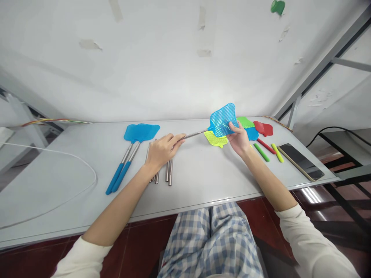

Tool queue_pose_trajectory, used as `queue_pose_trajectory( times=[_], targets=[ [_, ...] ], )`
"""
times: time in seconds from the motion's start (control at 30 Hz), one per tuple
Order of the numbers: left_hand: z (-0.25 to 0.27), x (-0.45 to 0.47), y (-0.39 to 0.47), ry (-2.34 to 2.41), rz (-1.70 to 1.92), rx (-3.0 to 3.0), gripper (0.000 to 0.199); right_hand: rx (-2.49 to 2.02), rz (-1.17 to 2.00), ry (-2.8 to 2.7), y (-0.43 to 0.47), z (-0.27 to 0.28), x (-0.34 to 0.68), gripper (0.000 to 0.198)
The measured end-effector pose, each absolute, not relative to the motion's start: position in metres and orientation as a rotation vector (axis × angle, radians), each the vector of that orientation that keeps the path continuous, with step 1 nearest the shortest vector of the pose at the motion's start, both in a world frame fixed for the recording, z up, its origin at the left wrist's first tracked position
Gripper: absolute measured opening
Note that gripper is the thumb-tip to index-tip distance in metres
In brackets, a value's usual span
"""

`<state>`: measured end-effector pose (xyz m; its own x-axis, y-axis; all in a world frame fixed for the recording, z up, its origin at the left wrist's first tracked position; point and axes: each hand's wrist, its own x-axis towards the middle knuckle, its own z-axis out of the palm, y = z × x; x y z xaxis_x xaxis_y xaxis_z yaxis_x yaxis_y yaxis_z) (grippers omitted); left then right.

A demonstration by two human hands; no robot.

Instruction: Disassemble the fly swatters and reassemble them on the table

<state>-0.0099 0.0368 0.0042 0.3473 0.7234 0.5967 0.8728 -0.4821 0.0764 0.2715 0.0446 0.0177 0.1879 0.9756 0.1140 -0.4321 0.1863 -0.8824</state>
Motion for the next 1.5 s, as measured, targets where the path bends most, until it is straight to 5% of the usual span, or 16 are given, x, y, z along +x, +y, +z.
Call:
queue_pose_trajectory(
  times=[0.77,1.5],
  targets=[
    [0.008,-0.022,0.039,-1.209,-0.655,-2.490,0.040,-1.160,1.247,-1.444,0.032,0.028,0.294,0.049],
    [0.012,-0.016,0.032,-1.372,-0.643,-2.592,0.042,-1.127,1.261,-1.443,0.032,0.020,0.287,0.037]
  ],
)
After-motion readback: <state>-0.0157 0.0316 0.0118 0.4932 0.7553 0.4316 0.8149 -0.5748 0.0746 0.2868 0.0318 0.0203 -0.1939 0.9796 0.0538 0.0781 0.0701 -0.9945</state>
